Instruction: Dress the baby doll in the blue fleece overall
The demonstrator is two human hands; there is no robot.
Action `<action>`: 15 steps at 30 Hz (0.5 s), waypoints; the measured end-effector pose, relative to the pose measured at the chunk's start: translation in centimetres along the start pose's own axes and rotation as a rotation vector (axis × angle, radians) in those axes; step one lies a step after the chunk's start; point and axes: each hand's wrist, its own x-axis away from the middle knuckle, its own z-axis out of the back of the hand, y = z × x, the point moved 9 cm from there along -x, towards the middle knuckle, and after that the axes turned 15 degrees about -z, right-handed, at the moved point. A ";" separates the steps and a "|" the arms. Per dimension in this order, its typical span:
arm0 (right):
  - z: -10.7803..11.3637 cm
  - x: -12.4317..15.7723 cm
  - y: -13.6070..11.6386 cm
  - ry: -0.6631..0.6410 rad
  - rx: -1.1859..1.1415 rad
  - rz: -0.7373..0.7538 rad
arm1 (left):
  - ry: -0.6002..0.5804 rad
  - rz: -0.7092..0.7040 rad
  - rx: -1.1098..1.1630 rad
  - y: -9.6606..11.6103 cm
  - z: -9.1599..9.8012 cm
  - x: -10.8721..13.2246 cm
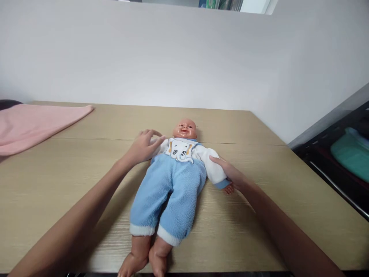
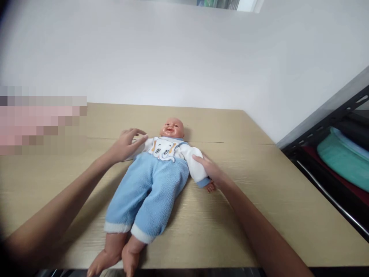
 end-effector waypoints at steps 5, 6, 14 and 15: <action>-2.9 0.8 -0.2 0.057 0.020 0.208 | -0.133 0.204 -0.075 -7.1 -0.7 4.5; -3.5 0.9 -0.1 0.060 -0.003 0.223 | -0.132 0.205 -0.054 -6.9 -0.7 5.1; -5.7 2.1 -0.3 0.031 -0.216 0.190 | -0.038 0.271 0.687 1.7 -2.4 6.5; -5.7 2.4 -0.5 0.040 -0.230 0.191 | 0.008 0.239 0.716 2.6 -2.1 6.2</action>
